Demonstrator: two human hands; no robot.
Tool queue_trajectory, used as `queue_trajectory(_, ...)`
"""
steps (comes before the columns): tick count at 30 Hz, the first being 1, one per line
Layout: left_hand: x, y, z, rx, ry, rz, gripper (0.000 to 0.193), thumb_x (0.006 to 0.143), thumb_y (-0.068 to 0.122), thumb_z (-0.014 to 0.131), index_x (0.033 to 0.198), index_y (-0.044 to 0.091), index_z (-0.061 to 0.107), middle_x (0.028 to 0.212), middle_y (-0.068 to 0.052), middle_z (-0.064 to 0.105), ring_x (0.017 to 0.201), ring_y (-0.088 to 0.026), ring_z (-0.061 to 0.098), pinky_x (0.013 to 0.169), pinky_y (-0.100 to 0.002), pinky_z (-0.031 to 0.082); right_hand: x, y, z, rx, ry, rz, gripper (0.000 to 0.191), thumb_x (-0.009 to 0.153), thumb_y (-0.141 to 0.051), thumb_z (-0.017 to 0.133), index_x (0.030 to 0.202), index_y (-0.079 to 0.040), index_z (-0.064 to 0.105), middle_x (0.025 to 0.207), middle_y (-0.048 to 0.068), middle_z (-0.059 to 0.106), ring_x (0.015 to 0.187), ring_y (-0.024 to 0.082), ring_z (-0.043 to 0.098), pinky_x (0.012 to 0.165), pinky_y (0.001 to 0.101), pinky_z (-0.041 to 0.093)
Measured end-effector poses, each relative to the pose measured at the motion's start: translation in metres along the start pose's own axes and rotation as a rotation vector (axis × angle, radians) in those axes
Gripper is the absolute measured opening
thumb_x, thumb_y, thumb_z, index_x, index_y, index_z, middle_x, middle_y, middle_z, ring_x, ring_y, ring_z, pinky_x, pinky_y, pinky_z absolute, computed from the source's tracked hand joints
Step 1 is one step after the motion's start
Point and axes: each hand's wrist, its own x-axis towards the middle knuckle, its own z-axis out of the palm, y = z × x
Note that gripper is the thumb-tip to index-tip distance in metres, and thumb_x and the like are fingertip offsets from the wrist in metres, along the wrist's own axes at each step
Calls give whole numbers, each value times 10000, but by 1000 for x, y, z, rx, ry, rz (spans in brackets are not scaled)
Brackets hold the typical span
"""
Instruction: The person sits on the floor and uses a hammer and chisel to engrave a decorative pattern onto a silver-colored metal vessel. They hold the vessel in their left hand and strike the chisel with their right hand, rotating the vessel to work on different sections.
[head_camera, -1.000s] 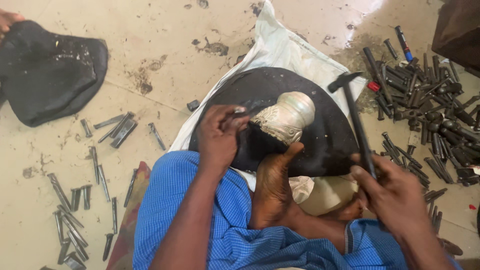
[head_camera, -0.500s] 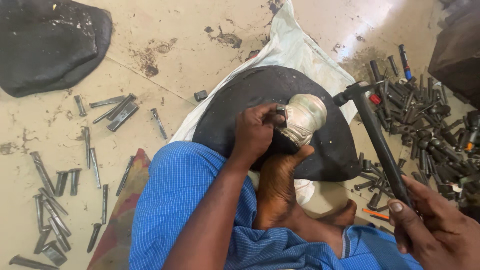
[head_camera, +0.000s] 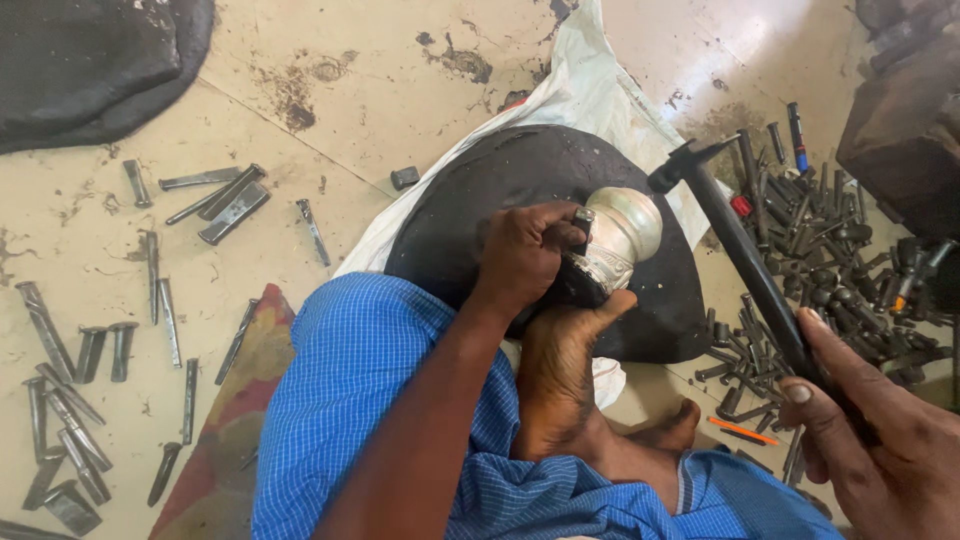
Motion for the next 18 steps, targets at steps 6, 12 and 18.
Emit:
queue_trajectory(6,4,5,-1,-36,4,-36,218,854,37,742,1066,73,775,915,-96,802,819,-154,800,710,-286,606,0,-22,-11,-144,-25,8,591,1024,-253,641,1600,-176,531,809,87,753,604,168,695,585,342,562)
queue_trajectory(12,7,6,-3,-13,25,12,212,857,71,763,1069,73,770,903,-96,796,809,-152,797,698,-287,610,-1,-46,-21,-225,-63,3,536,1024,-295,655,1536,-210,522,813,85,800,635,158,711,609,339,585)
queue_trajectory(18,11,6,-2,-54,12,29,184,892,77,750,1075,65,769,909,-96,801,820,-163,804,726,-286,618,10,-28,-20,-145,-55,-125,538,983,-270,633,1516,-217,586,755,82,709,553,160,638,532,362,547)
